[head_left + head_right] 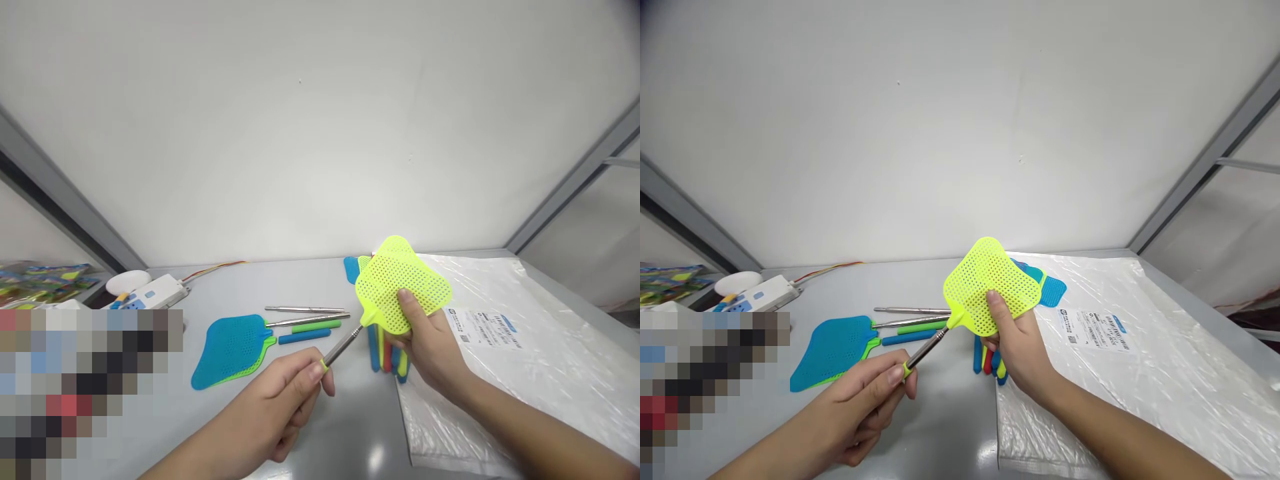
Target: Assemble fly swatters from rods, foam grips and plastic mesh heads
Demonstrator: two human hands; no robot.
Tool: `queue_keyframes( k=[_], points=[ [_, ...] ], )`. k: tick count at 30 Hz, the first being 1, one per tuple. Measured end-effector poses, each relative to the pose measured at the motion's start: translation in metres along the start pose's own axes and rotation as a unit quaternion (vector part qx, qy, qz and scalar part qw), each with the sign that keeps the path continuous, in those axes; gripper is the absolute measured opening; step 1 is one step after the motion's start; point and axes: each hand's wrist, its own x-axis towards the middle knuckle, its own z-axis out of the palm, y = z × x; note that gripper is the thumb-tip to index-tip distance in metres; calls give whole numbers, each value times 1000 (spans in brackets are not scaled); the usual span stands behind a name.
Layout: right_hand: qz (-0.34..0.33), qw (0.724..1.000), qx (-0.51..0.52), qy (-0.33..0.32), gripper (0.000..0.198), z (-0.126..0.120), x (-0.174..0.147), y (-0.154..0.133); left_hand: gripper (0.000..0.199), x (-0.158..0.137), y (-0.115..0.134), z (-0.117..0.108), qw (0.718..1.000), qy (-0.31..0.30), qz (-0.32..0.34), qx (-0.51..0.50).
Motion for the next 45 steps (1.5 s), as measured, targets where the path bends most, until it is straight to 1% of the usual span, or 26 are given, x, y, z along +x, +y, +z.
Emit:
queue_keyframes(
  k=[1, 3, 5, 6, 8, 10, 12, 15, 17, 18, 20, 21, 22, 23, 24, 26, 27, 28, 29, 30, 31, 33, 36, 38, 41, 45],
  points=[
    [9, 1000, 4, -29, 29, -2, 2, -2, 37, -1, 2, 0, 1000, -6, -1, -14],
    [27, 991, -1, -133, 34, -7, 5, -9, 36, -2, 7, -1, 999, -19, -8, -51],
    [42, 966, -35, -251, 38, -15, 8, -17, 35, -3, 11, -2, 995, -36, -15, -90],
    [47, 953, -59, -292, 37, -19, 9, -21, 33, -4, 12, -2, 993, -48, -17, -107],
    [62, 937, -107, -325, 33, -25, 10, -28, 30, -2, 12, -2, 988, -76, -9, -132],
    [70, 936, -132, -320, 33, -26, 11, -32, 24, 0, 8, 0, 985, -92, 7, -143],
    [60, 948, -120, -288, 38, -23, 15, -35, 21, 4, 4, 2, 987, -84, 24, -134],
    [38, 976, -81, -200, 39, -17, 24, -42, 26, 7, -2, 5, 993, -64, 38, -93],
    [23, 987, -82, -138, 31, -15, 29, -47, 30, 7, -4, 6, 994, -71, 45, -71],
    [7, 990, -100, -102, 30, -15, 29, -49, 31, 7, -4, 6, 993, -79, 50, -67],
    [-55, 983, -176, -23, 46, -18, 24, -50, 32, 7, -4, 5, 992, -84, 62, -63],
    [-105, 967, -231, 13, 55, -19, 19, -48, 32, 7, -4, 5, 992, -81, 69, -62],
    [-162, 940, -300, 32, 60, -20, 12, -45, 32, 6, -4, 4, 992, -79, 77, -57],
    [-219, 898, -380, 26, 60, -21, 3, -40, 32, 6, -4, 4, 992, -79, 82, -50],
    [-275, 841, -465, -5, 57, -19, -7, -35, 32, 6, -5, 5, 992, -84, 83, -41],
    [-361, 686, -620, -118, 50, -11, -25, -23, 34, 6, -7, 7, 991, -104, 78, -23],
    [-394, 609, -667, -171, 46, -5, -32, -18, 35, 6, -8, 8, 991, -116, 72, -12],
    [-423, 544, -693, -213, 40, 2, -38, -14, 35, 5, -10, 10, 990, -127, 68, 0],
    [-448, 497, -703, -241, 32, 9, -41, -11, 35, 5, -12, 12, 988, -136, 68, 13],
    [-468, 468, -704, -258, 24, 14, -42, -10, 36, 5, -13, 13, 987, -144, 71, 26],
    [-482, 452, -702, -267, 21, 18, -40, -10, 37, 4, -14, 14, 985, -153, 75, 36],
    [-498, 435, -698, -274, 22, 17, -31, -14, 39, 3, -16, 15, 982, -163, 82, 48],
    [-506, 420, -712, -247, 24, -4, -6, -19, 40, 2, -15, 15, 984, -148, 72, 71],
    [-488, 415, -737, -216, 26, -24, 11, -20, 36, 2, -15, 15, 985, -125, 61, 104],
    [-445, 411, -767, -210, 26, -47, 31, -15, 31, 2, -14, 15, 983, -102, 45, 147],
    [-410, 415, -780, -227, 24, -57, 40, -9, 32, 2, -12, 15, 981, -76, 25, 177]
  ],
)
